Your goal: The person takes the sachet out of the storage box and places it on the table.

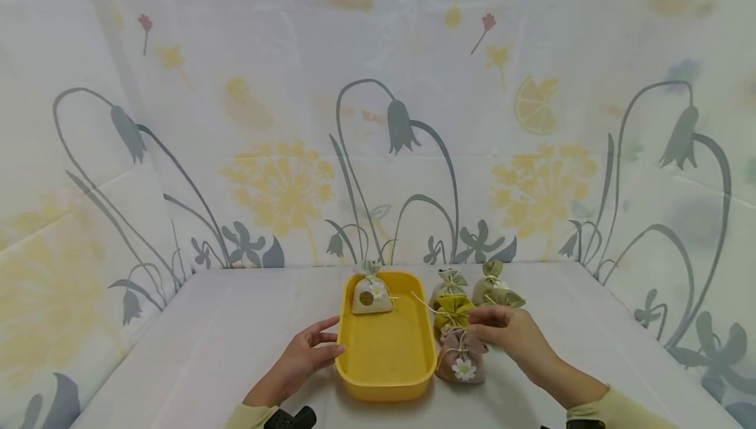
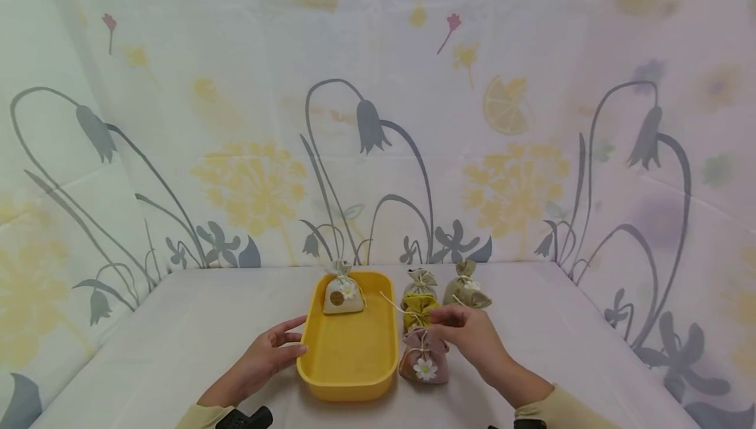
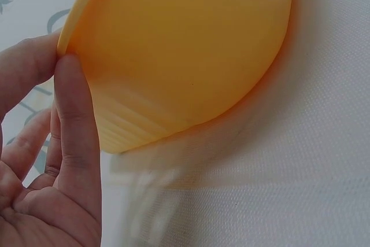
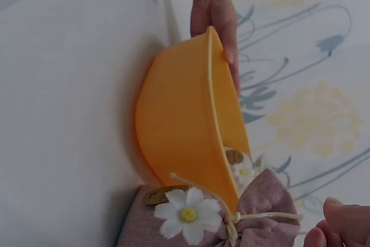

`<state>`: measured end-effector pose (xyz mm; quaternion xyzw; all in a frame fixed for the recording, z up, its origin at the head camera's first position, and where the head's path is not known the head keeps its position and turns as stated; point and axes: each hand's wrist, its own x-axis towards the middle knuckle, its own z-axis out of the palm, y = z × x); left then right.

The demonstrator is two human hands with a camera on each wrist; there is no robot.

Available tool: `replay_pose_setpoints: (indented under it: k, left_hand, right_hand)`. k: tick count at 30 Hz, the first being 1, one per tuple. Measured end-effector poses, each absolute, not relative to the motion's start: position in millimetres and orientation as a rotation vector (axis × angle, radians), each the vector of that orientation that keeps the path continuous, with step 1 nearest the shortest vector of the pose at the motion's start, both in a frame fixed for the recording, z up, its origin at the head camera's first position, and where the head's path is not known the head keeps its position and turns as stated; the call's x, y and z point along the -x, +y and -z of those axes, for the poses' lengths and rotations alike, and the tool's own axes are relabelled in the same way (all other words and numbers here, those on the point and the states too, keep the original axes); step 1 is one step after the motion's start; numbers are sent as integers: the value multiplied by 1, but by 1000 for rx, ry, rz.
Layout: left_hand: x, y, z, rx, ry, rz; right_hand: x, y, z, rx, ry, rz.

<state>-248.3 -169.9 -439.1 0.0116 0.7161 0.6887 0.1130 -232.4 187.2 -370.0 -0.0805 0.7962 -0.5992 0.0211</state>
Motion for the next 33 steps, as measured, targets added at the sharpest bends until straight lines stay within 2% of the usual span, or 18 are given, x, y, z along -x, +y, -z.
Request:
replay_pose_setpoints:
  k: [8,15,33]
  left_hand:
    - [250,-172,438,-26,2095,-2029]
    - [250,-172,437,-26,2100,-2029]
    - [250,-169,438,-30,2083,-2018]
  right_hand:
    - [235,169,362,352,2417,1885]
    - [239,147,357,307,2418,1913]
    - [255,98,361,404,2247,2040]
